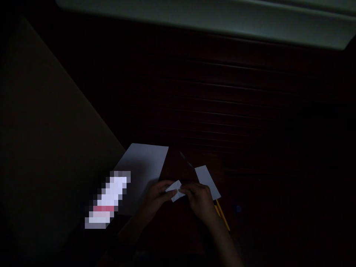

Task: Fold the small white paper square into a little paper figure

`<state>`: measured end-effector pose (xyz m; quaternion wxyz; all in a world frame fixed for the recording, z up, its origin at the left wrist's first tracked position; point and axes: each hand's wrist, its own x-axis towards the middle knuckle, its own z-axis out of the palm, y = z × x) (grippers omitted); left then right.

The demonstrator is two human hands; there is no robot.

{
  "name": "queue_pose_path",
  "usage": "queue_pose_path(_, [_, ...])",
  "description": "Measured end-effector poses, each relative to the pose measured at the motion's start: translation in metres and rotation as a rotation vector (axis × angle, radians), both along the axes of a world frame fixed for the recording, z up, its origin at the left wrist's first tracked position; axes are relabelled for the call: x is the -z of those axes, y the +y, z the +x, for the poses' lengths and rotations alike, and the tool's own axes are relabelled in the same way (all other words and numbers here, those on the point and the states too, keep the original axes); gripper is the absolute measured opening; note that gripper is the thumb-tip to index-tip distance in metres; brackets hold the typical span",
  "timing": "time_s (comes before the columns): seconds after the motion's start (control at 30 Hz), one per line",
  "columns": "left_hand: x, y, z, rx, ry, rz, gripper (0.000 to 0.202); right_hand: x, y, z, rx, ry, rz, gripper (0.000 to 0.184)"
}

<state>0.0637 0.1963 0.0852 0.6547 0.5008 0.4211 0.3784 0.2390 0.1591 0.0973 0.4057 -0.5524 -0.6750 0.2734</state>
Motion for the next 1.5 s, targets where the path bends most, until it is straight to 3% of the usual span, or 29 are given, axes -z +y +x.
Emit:
queue_pose_path(0.37, [0.003, -0.001, -0.001, 0.021, 0.012, -0.043, 0.023, -0.012, -0.002, -0.002, -0.16, 0.045, -0.049, 0.02])
queue_pose_path(0.63, [0.002, -0.004, 0.006, -0.071, 0.001, -0.001, 0.028, 0.005, 0.007, -0.011, 0.117, 0.242, -0.162, 0.011])
queue_pose_path(0.83, [0.003, -0.007, 0.009, -0.039, 0.062, 0.047, 0.027, 0.009, 0.01, -0.006, 0.202, 0.382, -0.313, 0.013])
queue_pose_path(0.97, [0.006, -0.007, 0.01, -0.042, 0.066, 0.084, 0.023, 0.007, 0.008, -0.004, 0.24, 0.318, -0.308, 0.013])
queue_pose_path(1.13, [0.004, -0.01, 0.012, -0.009, 0.037, 0.157, 0.039, 0.004, 0.008, -0.003, 0.296, 0.239, -0.27, 0.012])
queue_pose_path(1.3, [0.006, -0.012, 0.017, -0.135, 0.206, 0.312, 0.021, -0.001, 0.005, -0.01, 0.286, 0.163, -0.206, 0.007])
queue_pose_path(1.5, [0.013, -0.008, 0.015, -0.157, 0.271, 0.276, 0.015, 0.001, 0.001, -0.018, 0.325, 0.149, -0.207, 0.011])
